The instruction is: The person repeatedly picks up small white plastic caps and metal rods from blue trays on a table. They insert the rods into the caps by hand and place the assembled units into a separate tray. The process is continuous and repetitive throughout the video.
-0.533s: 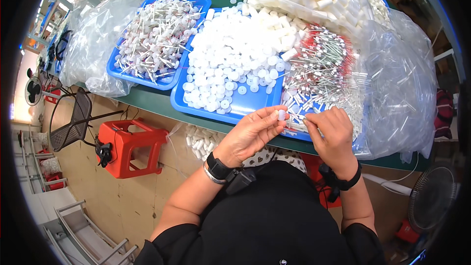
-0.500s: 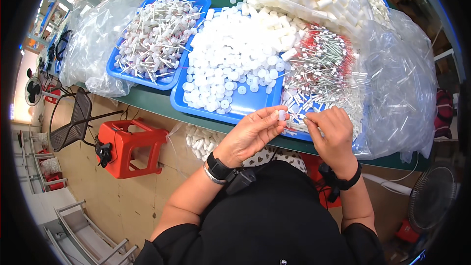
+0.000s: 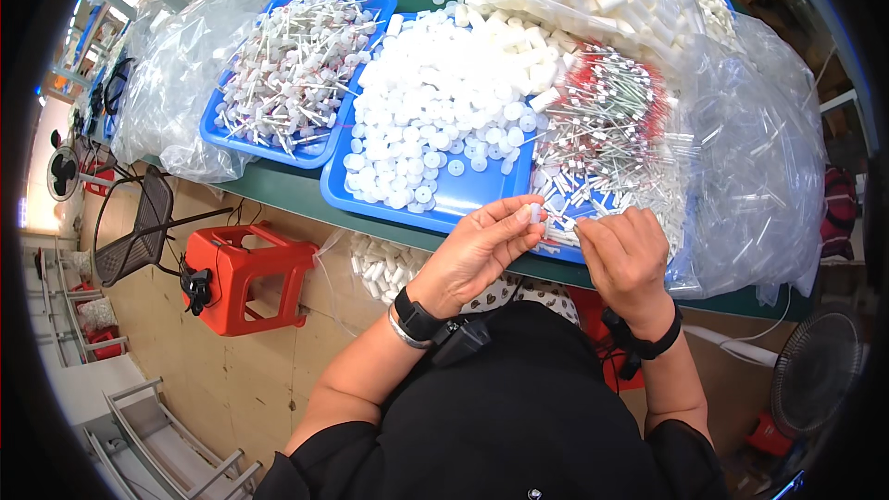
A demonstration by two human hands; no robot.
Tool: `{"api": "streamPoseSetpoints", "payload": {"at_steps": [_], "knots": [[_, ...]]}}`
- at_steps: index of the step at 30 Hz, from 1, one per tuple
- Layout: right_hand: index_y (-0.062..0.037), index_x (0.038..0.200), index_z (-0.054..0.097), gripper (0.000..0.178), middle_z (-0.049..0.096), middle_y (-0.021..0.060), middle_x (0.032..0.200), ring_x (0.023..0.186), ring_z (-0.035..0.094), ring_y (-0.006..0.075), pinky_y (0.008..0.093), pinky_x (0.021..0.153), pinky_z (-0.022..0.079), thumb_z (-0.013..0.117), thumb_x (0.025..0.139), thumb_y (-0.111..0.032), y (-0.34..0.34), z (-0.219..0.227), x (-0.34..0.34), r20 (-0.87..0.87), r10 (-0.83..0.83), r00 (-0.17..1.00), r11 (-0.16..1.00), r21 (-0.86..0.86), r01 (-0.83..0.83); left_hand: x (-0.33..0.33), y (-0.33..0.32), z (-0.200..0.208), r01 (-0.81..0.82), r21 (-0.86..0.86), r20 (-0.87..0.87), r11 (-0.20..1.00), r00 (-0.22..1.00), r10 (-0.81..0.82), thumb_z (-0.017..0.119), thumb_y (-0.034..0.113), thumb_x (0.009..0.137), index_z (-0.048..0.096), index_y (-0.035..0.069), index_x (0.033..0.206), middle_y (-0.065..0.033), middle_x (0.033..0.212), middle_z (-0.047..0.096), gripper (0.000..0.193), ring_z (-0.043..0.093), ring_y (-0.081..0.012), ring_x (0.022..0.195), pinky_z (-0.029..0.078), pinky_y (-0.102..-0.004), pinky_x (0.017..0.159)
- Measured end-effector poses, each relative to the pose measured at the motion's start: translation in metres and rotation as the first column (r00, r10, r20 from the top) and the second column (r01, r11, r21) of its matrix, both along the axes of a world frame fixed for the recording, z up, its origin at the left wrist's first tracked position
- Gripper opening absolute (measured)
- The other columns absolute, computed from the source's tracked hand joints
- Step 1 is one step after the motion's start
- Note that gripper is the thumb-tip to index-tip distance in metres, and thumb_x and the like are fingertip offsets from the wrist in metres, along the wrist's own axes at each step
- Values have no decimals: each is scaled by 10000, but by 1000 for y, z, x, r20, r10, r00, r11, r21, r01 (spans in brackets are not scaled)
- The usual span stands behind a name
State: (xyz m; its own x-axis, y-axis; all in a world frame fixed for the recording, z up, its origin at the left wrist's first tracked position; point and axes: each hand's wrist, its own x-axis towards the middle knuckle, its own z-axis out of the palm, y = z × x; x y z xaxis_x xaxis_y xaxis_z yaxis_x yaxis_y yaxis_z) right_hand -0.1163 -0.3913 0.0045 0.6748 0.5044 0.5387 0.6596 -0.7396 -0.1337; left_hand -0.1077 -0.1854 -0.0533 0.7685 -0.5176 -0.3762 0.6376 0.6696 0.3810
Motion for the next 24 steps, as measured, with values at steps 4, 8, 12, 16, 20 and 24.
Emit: {"api": "streamPoseSetpoints", "payload": {"at_steps": [4,8,12,16,20,24], "knots": [[-52,862,651,161,569,38,705,608,508,216,341,556,367,718,722,-9,4,-1,-1,-51,25,998,998,58,-22,-2,-3,3,21,40,39,999,999,-22,592,97,950,563,-19,1221,-77,1033,652,297,645,-107,899,544,-213,824],[-24,874,653,73,620,50,727,625,579,177,304,595,421,691,812,-32,6,-7,-7,-343,1,940,970,227,82,-8,-9,-1,52,-2,37,999,998,-52,603,115,946,573,-19,1211,-65,991,656,298,646,-113,891,545,-226,822],[18,898,653,81,672,61,760,707,642,106,251,669,502,645,896,-62,15,-12,-13,-814,294,501,609,563,558,-11,-14,-8,67,-33,77,997,995,-64,619,135,939,582,-27,1196,-58,995,650,306,644,-115,877,544,-223,796],[29,907,654,105,692,70,804,737,651,89,234,662,523,623,919,-71,19,-13,-15,-800,205,564,685,528,501,-13,-18,-10,52,-22,51,998,997,-51,591,130,955,587,-25,1196,-55,935,659,286,628,-107,797,540,-218,741],[27,925,662,129,695,78,831,711,644,90,243,637,512,604,931,-88,22,-16,-13,-695,64,716,808,457,371,-10,-13,-8,32,32,50,999,998,-34,591,136,957,587,-24,1192,-44,926,652,285,621,-105,800,535,-220,732],[11,968,677,152,705,133,878,705,669,169,282,618,510,610,927,-119,8,-9,3,-837,157,525,781,430,453,-2,-1,-4,-104,117,122,988,989,90,593,177,961,577,-17,1194,-37,907,640,304,620,-106,807,532,-228,718]]}}
